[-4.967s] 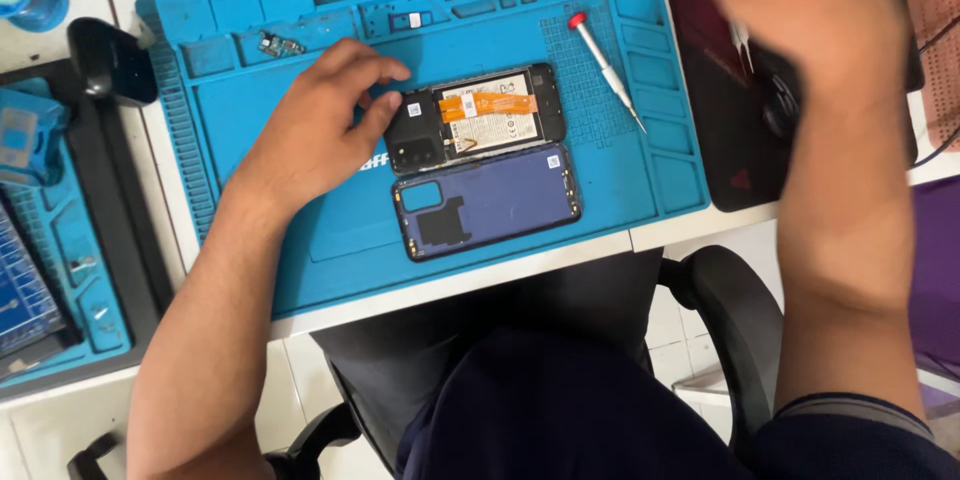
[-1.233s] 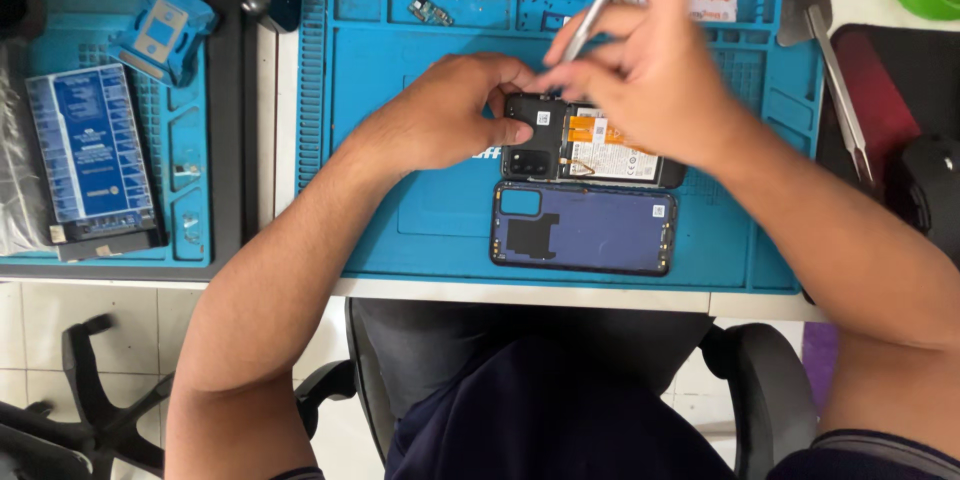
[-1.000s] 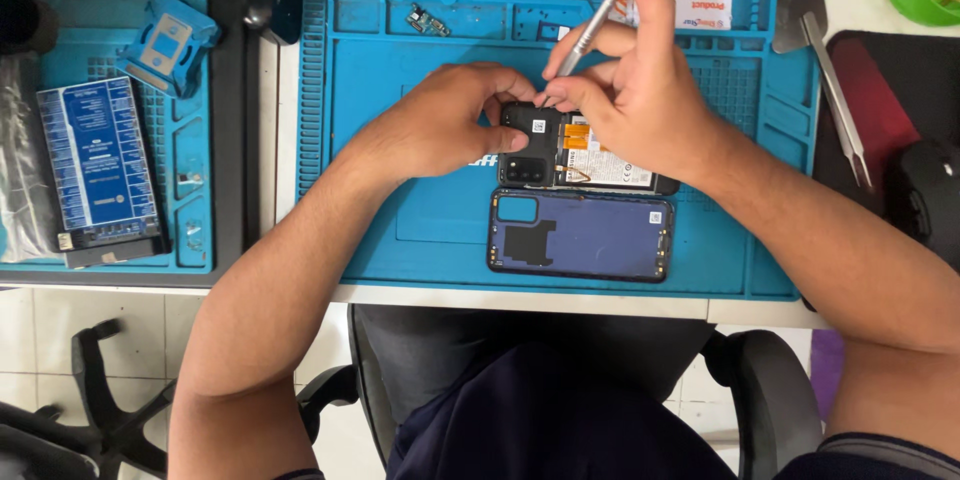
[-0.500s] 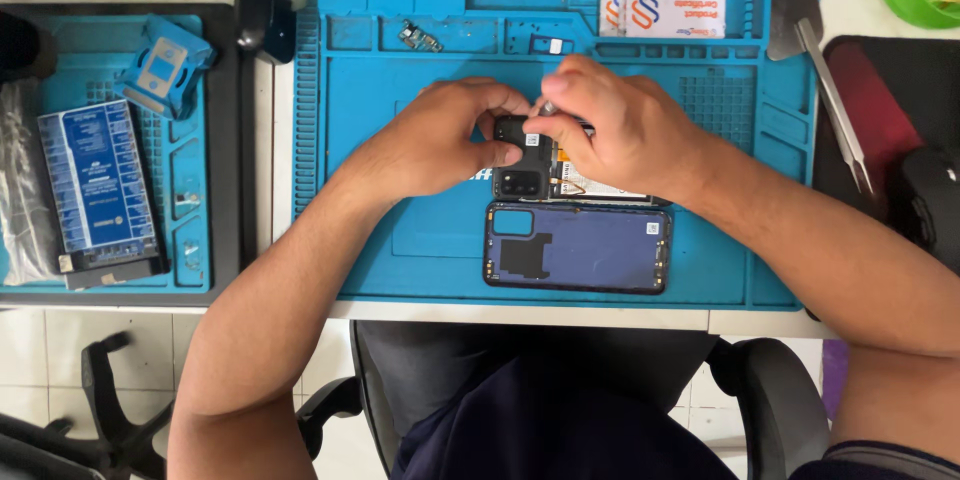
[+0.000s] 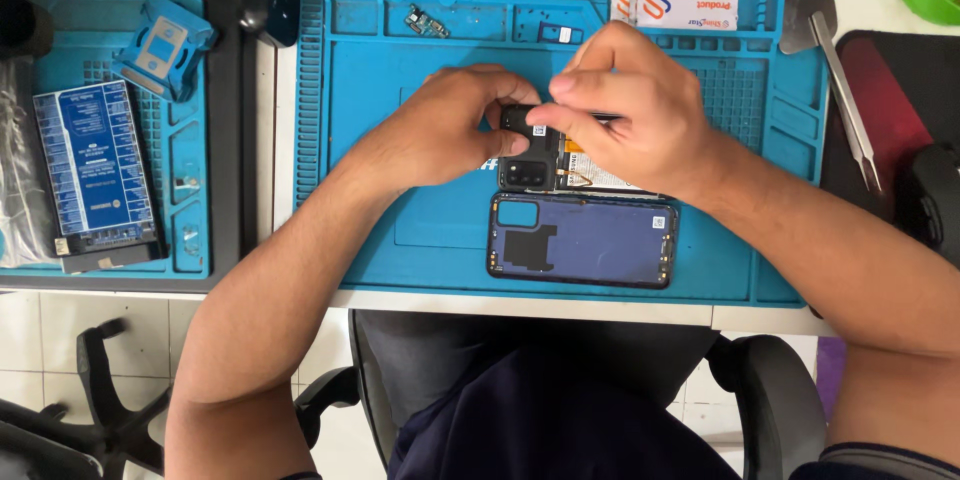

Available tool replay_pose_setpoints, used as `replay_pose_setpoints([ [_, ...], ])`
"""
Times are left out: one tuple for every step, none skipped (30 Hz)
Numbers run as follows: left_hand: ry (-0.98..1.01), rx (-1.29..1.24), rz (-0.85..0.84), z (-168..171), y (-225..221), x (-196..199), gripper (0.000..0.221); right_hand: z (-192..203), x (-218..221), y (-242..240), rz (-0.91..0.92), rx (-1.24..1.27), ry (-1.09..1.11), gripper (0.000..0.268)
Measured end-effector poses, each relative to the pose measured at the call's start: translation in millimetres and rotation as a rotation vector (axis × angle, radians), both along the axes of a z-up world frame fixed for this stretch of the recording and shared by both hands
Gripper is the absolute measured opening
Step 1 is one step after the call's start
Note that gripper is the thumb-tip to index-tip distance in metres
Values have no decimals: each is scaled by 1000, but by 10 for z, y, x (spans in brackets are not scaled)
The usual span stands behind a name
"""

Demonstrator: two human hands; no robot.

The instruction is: The person disassembles a smartphone, removes the camera module, and cleans the internal frame and camera module with a brush. The person then uses a screwdriver to remove screws from the phone's internal chassis.

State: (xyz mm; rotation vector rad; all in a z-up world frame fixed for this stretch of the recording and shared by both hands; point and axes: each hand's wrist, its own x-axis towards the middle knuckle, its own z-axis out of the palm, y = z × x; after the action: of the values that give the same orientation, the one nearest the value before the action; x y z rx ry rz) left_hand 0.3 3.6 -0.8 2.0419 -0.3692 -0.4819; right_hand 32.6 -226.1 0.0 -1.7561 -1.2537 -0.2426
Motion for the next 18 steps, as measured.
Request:
replay_pose_setpoints([
  [5, 18, 2, 0, -5, -2, 41, 41, -2, 15, 4, -6, 24, 57],
  [7, 38, 5, 3, -7, -7, 41, 81, 9, 34, 10, -11, 46, 55],
  [9, 58, 8, 6, -5, -11, 42, 116, 26, 48, 32, -2, 44, 53],
  [-17, 41, 8, 5, -3, -18, 44, 146, 45, 58, 54, 6, 42, 52],
  [-43, 23, 7, -1, -4, -25, 45, 170, 64, 62, 77, 15, 41, 50],
  [-67, 4, 3, -10, -10, -33, 47, 190, 74, 53, 96, 22, 41, 49],
  [-43, 19, 7, -18, -13, -50, 45, 205, 78, 41, 116, 29, 42, 47],
  [-23, 34, 10, -22, -14, -59, 43, 221, 84, 30, 134, 36, 38, 46],
  [-4, 50, 12, -27, -14, -57, 42, 231, 79, 23, 82, 34, 41, 44],
  [-85, 58, -6, -33, -9, -57, 42, 234, 59, 22, 32, 33, 47, 42],
  [-166, 66, -25, -40, -4, -59, 42, 236, 43, 20, -18, 32, 53, 40],
  [-246, 73, -43, -48, -4, -63, 42, 239, 29, 11, -11, 20, 102, 38],
  [-197, 76, -39, -55, -10, -68, 42, 240, 17, 5, -3, 9, 151, 36],
  [-149, 82, -33, -56, -12, -70, 42, 238, 22, 9, 6, -1, 198, 35],
  [-102, 88, -26, -54, -10, -71, 41, 230, 36, 14, 18, 20, 155, 34],
  [-119, 92, -26, -55, -13, -83, 41, 217, 38, 7, 25, 37, 116, 34],
  [-136, 97, -26, -53, -12, -94, 41, 201, 40, -3, 32, 54, 78, 35],
  [-157, 101, -27, -45, -12, -92, 41, 186, 51, -12, 5, 47, 87, 34],
])
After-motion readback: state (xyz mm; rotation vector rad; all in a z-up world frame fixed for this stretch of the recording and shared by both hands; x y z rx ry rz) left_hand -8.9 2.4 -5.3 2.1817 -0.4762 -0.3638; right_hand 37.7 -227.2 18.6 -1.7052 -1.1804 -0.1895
